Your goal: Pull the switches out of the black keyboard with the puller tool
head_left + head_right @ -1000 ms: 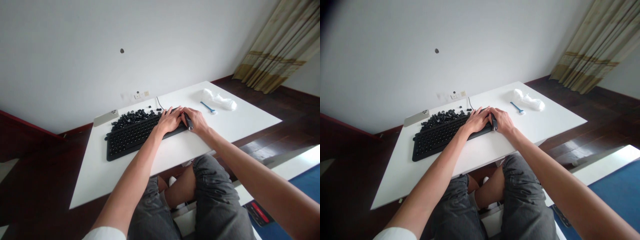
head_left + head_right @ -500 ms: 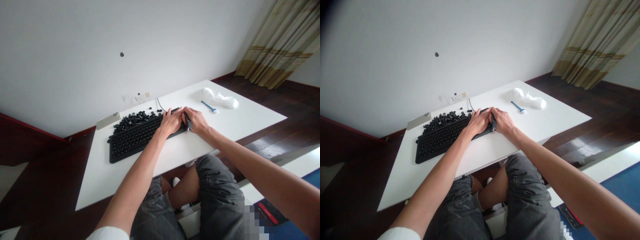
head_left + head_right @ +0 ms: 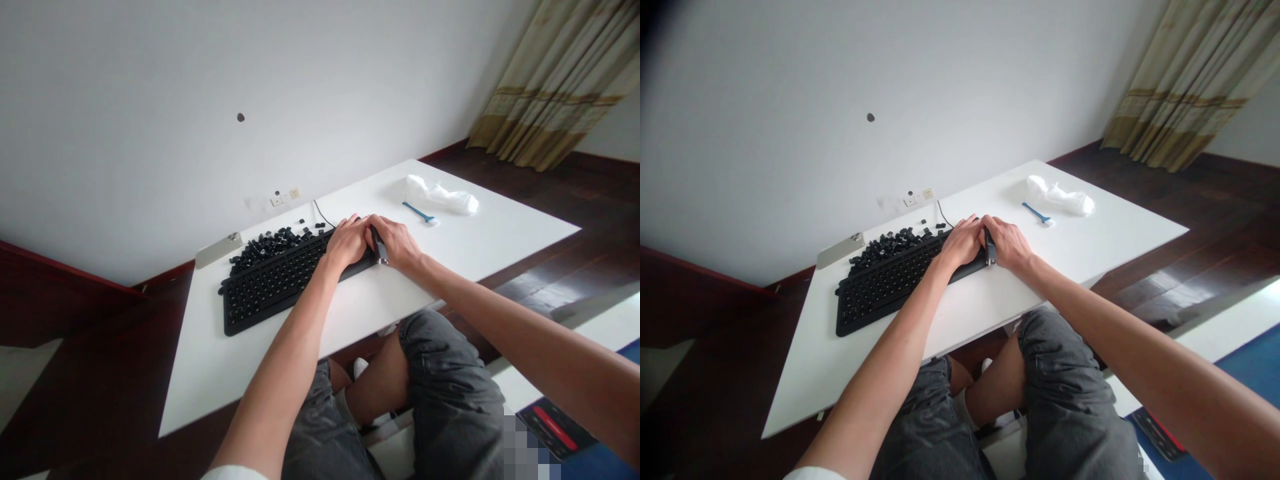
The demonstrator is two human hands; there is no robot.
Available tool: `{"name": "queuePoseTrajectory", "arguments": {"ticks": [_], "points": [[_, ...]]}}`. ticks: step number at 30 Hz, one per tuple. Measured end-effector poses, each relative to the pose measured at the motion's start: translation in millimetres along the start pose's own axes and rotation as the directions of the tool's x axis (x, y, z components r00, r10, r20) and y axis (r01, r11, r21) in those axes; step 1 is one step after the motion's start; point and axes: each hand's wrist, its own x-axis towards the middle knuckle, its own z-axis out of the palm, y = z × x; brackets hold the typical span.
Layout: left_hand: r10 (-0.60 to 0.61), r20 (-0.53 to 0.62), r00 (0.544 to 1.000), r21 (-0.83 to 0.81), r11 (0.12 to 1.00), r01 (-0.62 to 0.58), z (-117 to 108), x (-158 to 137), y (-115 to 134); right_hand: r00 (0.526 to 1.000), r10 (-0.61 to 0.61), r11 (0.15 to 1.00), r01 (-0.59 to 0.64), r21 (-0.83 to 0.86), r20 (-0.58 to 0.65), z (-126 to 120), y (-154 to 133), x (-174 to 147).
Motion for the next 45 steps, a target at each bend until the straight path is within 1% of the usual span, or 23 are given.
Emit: {"name": "queuePoseTrajectory", "arguments": {"ticks": [4,8,13,24,28,33,45], "points": [[-0.004,-0.014,1.0,0.03,1.0,0.005,2.3,-1.1,2.7,1.0,0.007,1.0,-0.008,-0.025,-0.017,1.4,1.6,-0.8],[-0.025,-0.021,0.999,0.054,0.998,0.026,4.3,-0.9,3.3,1.0,-0.003,1.0,0.003,-0.031,0.002,2.7,4.3,-2.3],[-0.033,-0.026,0.999,0.061,0.998,0.034,8.6,1.9,1.6,1.0,0.015,0.999,-0.016,-0.05,-0.023,4.6,5.6,-1.6],[-0.036,-0.058,0.998,0.096,0.995,0.041,13.1,5.8,2.3,0.998,-0.018,0.998,0.014,-0.064,-0.056,11.6,14.5,-2.4],[-0.021,-0.066,0.998,0.071,0.997,0.026,14.0,4.8,2.8,0.998,-0.023,0.998,0.019,-0.055,-0.056,9.5,12.4,-2.5],[-0.024,-0.082,0.996,0.089,0.996,0.031,15.7,4.7,3.3,0.999,-0.026,0.999,0.025,-0.038,-0.047,5.7,6.8,-1.6],[-0.019,-0.103,0.994,0.083,0.996,0.028,13.9,4.6,5.9,0.999,-0.007,0.998,0.004,-0.062,-0.05,3.4,3.3,-1.2]]}}
